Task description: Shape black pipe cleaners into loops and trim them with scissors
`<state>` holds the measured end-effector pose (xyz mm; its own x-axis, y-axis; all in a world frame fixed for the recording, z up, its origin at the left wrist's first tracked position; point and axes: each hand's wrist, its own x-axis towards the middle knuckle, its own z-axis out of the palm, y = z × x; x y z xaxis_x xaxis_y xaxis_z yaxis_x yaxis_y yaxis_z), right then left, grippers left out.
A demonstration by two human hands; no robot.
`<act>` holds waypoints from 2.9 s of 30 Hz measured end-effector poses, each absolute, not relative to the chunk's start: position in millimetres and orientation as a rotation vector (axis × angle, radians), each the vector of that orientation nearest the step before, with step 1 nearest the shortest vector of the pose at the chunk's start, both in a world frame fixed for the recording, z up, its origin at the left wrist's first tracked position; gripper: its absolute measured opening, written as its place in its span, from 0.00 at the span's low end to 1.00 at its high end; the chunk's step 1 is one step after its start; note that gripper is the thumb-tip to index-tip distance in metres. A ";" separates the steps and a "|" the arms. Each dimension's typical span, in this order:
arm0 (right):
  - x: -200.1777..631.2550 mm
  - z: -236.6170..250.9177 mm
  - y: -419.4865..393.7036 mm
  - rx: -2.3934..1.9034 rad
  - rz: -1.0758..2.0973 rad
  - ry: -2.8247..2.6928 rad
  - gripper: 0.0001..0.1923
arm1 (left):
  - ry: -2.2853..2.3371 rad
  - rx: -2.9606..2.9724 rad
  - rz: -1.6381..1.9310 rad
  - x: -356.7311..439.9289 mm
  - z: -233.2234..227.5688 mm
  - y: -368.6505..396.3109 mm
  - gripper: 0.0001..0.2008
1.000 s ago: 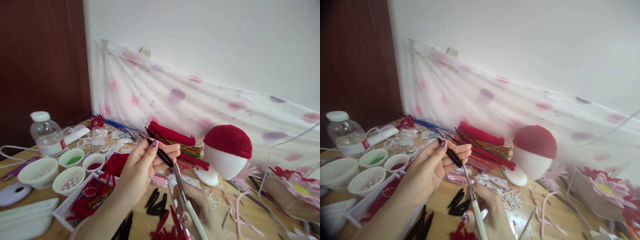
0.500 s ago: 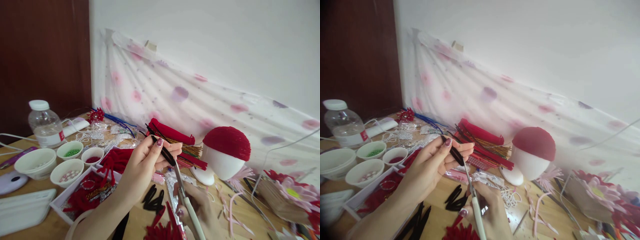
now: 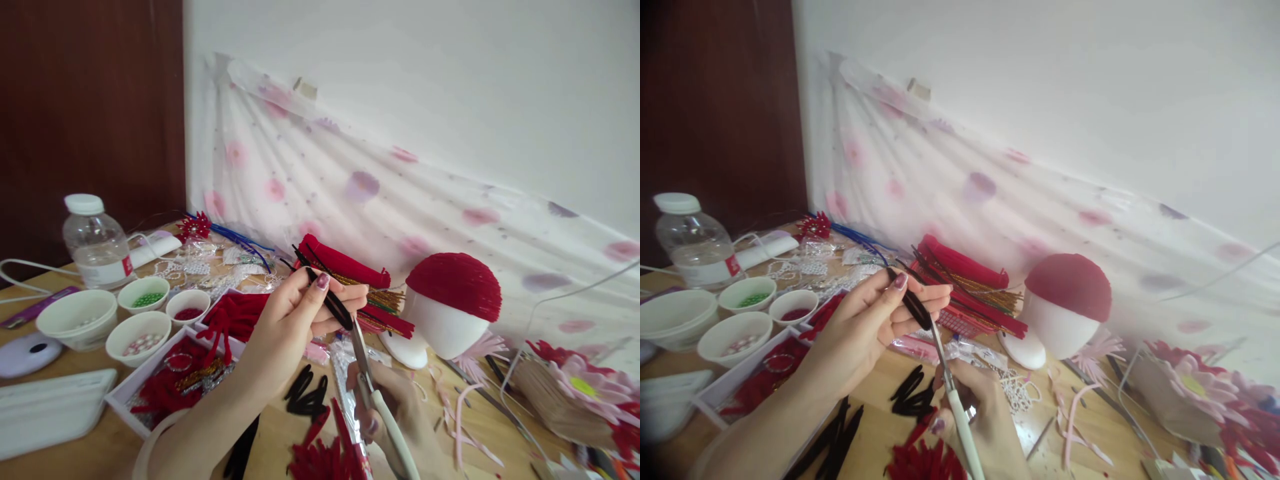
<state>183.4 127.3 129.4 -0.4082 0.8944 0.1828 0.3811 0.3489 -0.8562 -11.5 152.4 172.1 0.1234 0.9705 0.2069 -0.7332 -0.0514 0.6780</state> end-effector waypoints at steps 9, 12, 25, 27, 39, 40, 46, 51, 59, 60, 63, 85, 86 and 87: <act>183.4 128.3 126.0 -1.145 0.993 -1.908 0.33 | 0.426 0.857 1.428 -10.6 170.2 152.4 0.09; 184.2 129.6 125.1 -1.160 0.975 -1.925 0.32 | 0.428 0.861 1.425 -9.1 168.8 153.9 0.09; 184.2 136.4 126.7 -1.243 0.873 -1.968 0.28 | 0.430 0.835 1.447 -6.6 167.0 153.5 0.10; 186.1 133.4 127.6 -1.246 0.886 -1.951 0.29 | 0.423 0.822 1.451 -6.9 168.5 153.5 0.10; 188.9 128.9 128.9 -1.116 1.019 -1.931 0.32 | 0.376 0.801 1.402 -8.5 167.5 154.1 0.09; 188.5 130.4 129.5 -1.115 1.014 -1.934 0.32 | 0.380 0.802 1.401 -8.2 167.5 154.1 0.08; 188.1 133.9 129.3 -1.152 0.974 -1.946 0.34 | 0.396 0.820 1.388 -8.8 169.5 155.1 0.08; 189.6 134.5 128.5 -1.185 0.976 -1.941 0.32 | 0.388 0.806 1.368 -9.6 169.0 155.9 0.07; 198.3 131.4 129.1 -1.137 0.883 -2.050 0.34 | 0.307 0.765 1.366 -14.6 170.9 157.7 0.08; 200.6 132.3 127.7 -1.131 0.875 -2.084 0.35 | 0.296 0.756 1.366 -17.3 171.2 158.7 0.08; 206.3 137.4 123.1 -1.181 0.850 -2.186 0.34 | 0.305 0.756 1.355 -26.3 172.9 160.5 0.10; 214.9 143.6 106.3 -1.253 0.707 -1.979 0.36 | 0.227 0.761 1.271 -29.3 172.9 147.9 0.11; 213.8 145.5 104.7 -1.243 0.703 -2.012 0.36 | 0.237 0.765 1.286 -28.6 173.2 148.2 0.11; 212.0 147.9 102.8 -1.240 0.706 -2.073 0.35 | 0.253 0.769 1.295 -27.8 173.3 148.4 0.11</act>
<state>212.0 102.8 147.9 -0.3710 0.8993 0.2315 0.5708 0.4174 -0.7071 -27.8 148.4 173.3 0.2860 0.9270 0.2428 -0.7672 0.0697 0.6376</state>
